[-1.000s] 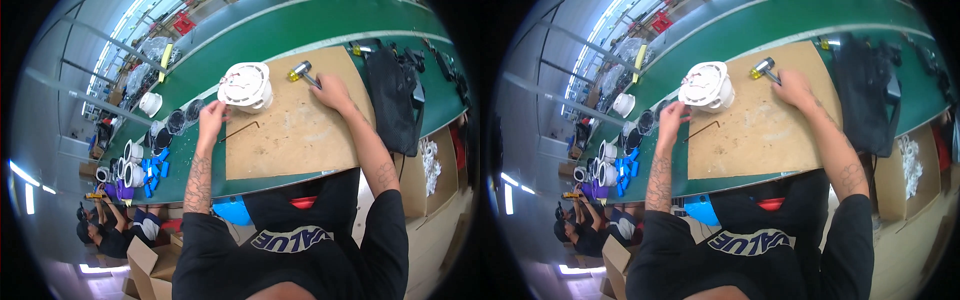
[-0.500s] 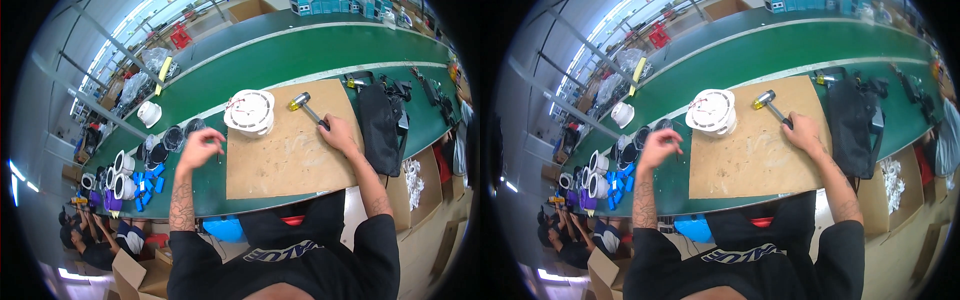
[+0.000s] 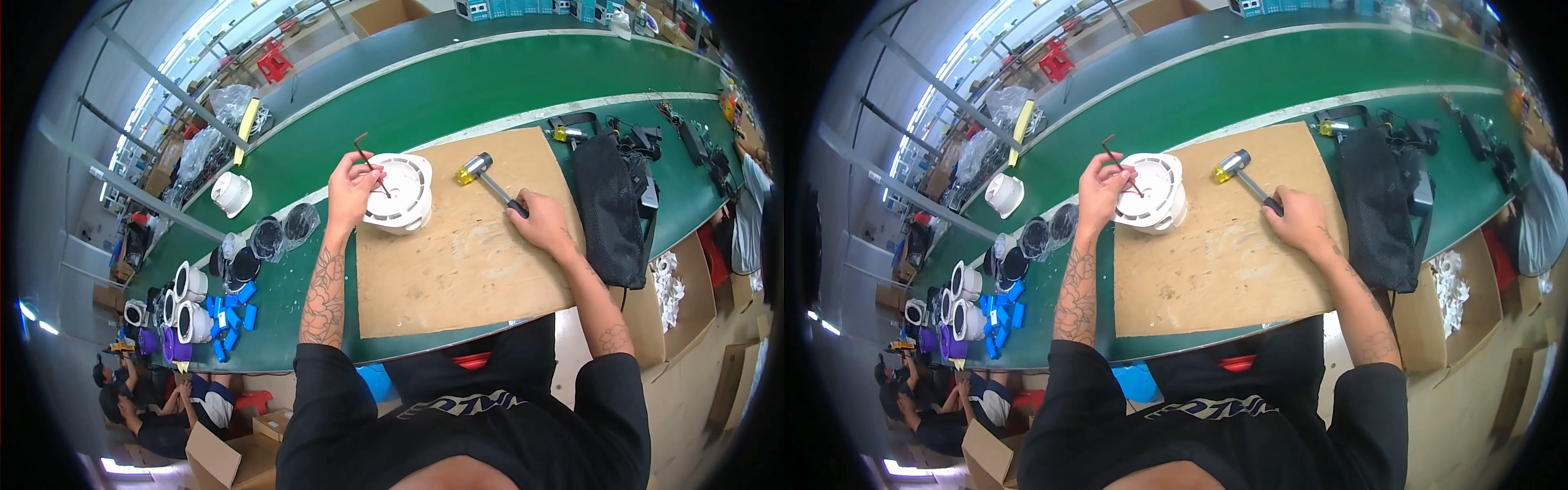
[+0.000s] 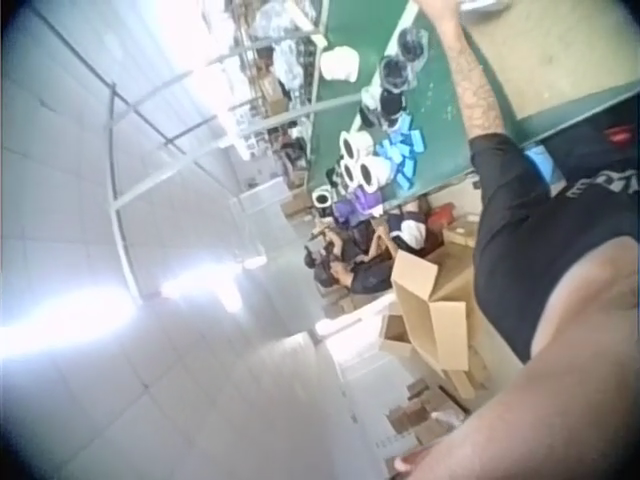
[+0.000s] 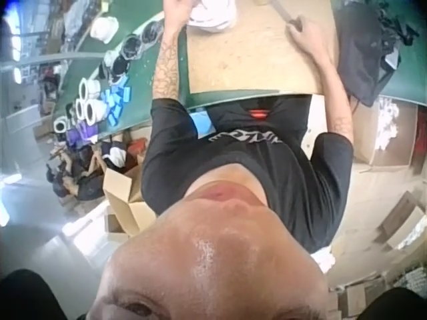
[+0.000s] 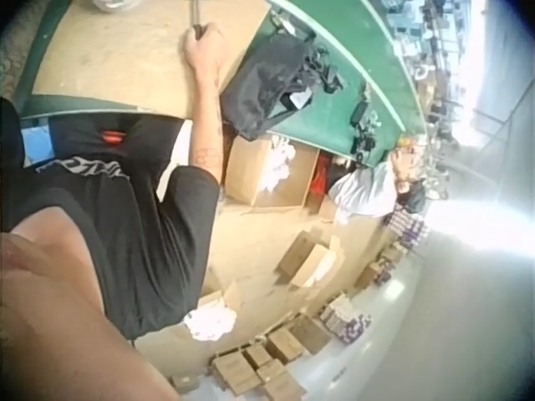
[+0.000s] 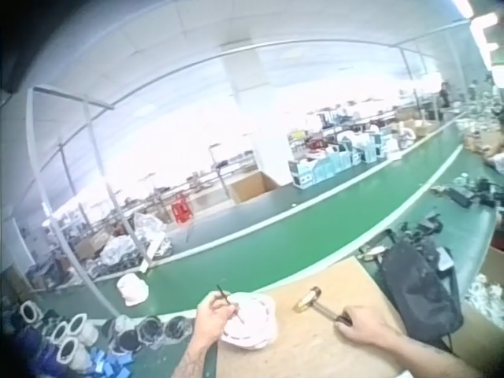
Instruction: The person assembles white plastic circular housings at a manufacturing workbench, using a rubber mallet and a hex key to fit the parts together.
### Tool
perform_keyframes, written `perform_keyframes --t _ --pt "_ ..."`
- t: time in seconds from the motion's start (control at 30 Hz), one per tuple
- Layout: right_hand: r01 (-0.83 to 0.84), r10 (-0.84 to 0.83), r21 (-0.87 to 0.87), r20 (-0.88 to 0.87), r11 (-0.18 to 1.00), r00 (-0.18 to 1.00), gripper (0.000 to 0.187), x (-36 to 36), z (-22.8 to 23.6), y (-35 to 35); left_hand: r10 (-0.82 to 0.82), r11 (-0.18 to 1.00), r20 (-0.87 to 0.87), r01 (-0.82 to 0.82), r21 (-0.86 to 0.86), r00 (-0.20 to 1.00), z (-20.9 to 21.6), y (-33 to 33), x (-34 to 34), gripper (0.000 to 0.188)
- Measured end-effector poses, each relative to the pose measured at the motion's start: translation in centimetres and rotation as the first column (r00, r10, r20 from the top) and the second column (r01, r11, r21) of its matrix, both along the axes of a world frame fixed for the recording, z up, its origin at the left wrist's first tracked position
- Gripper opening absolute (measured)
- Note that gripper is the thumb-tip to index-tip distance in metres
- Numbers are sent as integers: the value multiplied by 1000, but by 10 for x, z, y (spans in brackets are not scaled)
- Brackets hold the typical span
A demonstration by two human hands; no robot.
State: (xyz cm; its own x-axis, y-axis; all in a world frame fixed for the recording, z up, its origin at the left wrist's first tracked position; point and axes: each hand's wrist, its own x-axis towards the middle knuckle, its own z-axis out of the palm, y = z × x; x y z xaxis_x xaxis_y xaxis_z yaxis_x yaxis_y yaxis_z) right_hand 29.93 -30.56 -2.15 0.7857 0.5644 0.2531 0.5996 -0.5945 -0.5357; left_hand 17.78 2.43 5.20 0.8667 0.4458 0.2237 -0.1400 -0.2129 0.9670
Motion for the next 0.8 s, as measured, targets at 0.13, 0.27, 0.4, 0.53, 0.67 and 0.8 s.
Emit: perform_keyframes --t 0.13,0.27,0.4,0.53,0.67,0.8 --pt "9 -9 2 -27 1000 1000 28 0 1 -4 -27 1000 34 28 -4 999 -8 2 2 24" --pt "23 -24 -14 -38 1000 999 28 1 0 -4 -14 1000 58 13 4 998 -9 -3 6 22" --pt "14 -14 2 -38 1000 999 29 1 3 0 40 994 11 -41 102 999 -11 -6 5 19" --pt "23 -24 -32 -36 999 999 29 1 6 -1 43 981 37 -50 187 998 -13 -11 4 18" --pt "-78 38 -146 -262 986 964 28 14 18 3 81 976 95 -98 193 992 -22 -11 4 16" --pt "166 267 301 -943 939 197 20 -5 37 9 100 961 107 -124 245 989 -20 -14 2 17"
